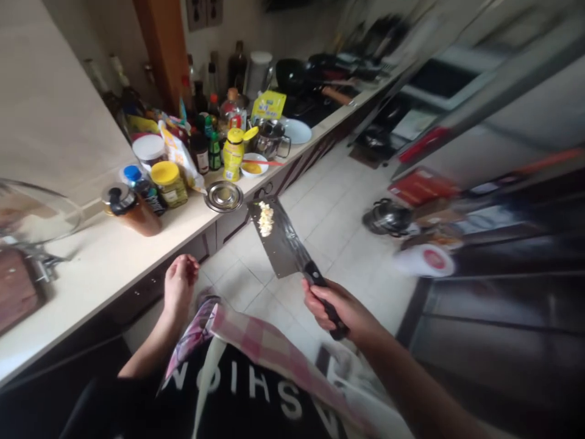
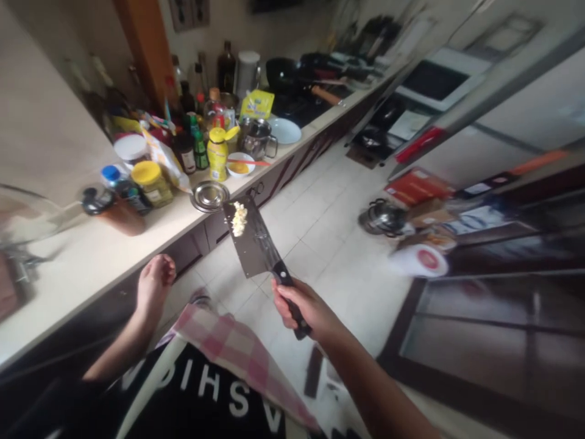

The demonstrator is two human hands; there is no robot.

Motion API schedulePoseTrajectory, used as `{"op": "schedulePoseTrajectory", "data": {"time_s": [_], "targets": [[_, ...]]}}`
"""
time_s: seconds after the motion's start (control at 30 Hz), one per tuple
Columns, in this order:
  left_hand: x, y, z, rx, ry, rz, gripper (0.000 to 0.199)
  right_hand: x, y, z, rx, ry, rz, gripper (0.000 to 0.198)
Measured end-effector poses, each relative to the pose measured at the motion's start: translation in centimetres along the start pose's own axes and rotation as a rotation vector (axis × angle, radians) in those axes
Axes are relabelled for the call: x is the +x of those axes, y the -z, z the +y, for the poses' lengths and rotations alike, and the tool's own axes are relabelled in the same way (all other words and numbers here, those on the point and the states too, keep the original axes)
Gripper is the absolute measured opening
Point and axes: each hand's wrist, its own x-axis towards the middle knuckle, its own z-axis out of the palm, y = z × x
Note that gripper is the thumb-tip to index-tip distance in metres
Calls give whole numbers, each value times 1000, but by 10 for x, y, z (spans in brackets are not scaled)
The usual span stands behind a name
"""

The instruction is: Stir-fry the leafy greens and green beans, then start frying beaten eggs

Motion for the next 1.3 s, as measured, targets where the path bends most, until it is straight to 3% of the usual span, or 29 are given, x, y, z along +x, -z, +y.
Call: {"op": "schedulePoseTrajectory", "data": {"time_s": [0.13, 0.27, 0.47, 0.6, 0.73, 0.93, 1.03, 1.17, 1.23, 1.3], "targets": [[19, -91, -15, 14, 74, -179, 34, 5, 61, -27, 88, 30, 123, 48], [53, -183, -26, -13, 81, -337, 32, 23, 121, -74, 141, 98, 182, 48], [120, -335, -23, -128, 25, -545, 40, 62, 210, -184, 61, 163, 156, 46], [160, -428, -2, -158, -64, -592, 43, 98, 249, -258, 98, 167, 189, 54], [194, -503, 9, -110, -177, -636, 44, 141, 281, -323, 96, 152, 176, 52], [245, -587, -3, 76, -422, -665, 39, 216, 343, -417, 62, 153, 103, 38], [275, -633, -4, 259, -672, -680, 41, 262, 379, -468, 25, 131, 44, 30], [328, -713, 1, 577, -1041, -784, 55, 328, 421, -536, -23, 52, -89, 28], [357, -753, 6, 721, -1125, -831, 62, 359, 435, -568, -28, 17, -143, 31], [386, -788, 11, 885, -1103, -849, 63, 387, 442, -597, -50, -4, -196, 32]]}}
